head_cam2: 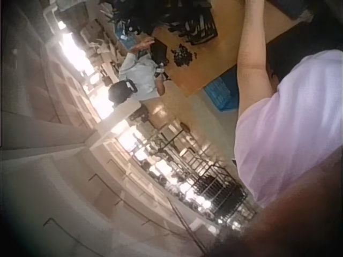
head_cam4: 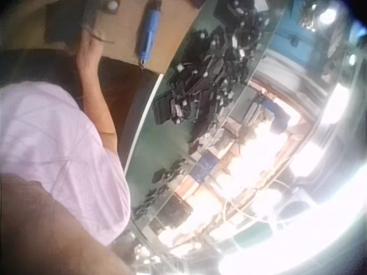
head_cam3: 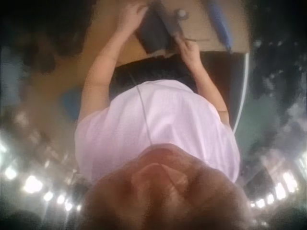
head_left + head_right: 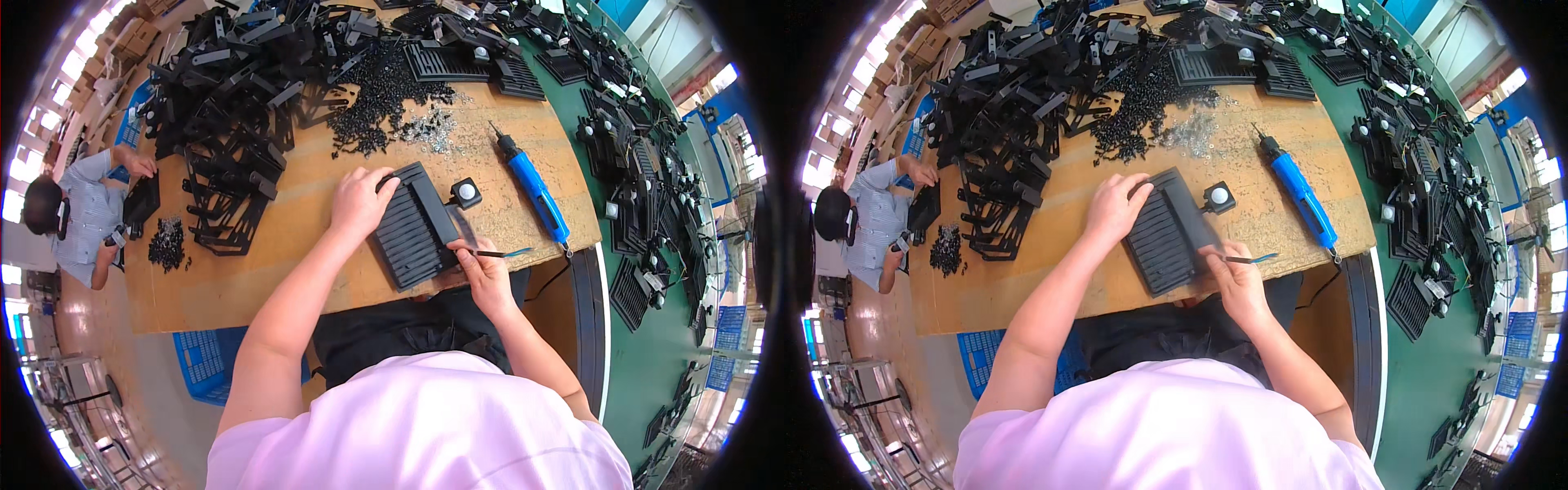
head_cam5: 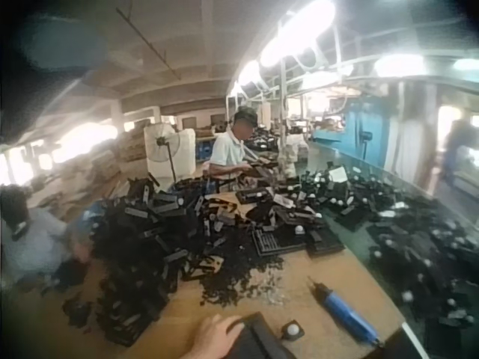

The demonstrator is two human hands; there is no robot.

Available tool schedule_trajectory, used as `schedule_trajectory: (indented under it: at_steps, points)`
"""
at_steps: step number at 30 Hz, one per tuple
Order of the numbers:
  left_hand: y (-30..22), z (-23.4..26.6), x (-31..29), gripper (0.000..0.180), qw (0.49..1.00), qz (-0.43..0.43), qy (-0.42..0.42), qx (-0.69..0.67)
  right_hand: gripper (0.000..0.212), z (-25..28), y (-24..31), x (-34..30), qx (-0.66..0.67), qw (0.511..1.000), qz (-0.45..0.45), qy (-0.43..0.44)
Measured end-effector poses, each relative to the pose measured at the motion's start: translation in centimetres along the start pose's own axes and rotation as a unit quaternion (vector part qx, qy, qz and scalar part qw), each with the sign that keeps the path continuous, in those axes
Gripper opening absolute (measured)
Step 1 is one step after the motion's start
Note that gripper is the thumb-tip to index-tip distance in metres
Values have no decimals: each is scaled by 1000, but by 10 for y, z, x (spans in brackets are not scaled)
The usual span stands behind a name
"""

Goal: Assemble small electronic lights or sensors by attaching parts using an electric screwdriver.

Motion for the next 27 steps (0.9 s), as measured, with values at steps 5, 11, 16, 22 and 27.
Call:
schedule_trajectory:
  at_steps: [5,11,16,22,27]
  points:
    - [-3,-12,2,20,991,-57,-107,59,38,37,25,22,-140,975,52,166]
    - [-22,-21,15,27,985,-85,-148,-9,57,110,-3,68,-486,869,90,12]
    - [-13,45,-2,23,969,-22,-243,22,64,127,-37,89,-517,854,-11,56]
    - [58,122,-45,17,944,110,-307,-53,58,123,-32,95,-519,852,-14,61]
    - [126,215,-4,21,872,147,-449,132,56,132,-36,99,-496,864,-35,80]
Point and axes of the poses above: each hand's wrist, its own x-axis towards the middle knuckle, its own z-axis out of the back of the hand, y = z × x, the point moved 1 cm from there along x, towards the middle knuckle, and after that the axes turned 14 degrees about z, right-handed, at the moved point
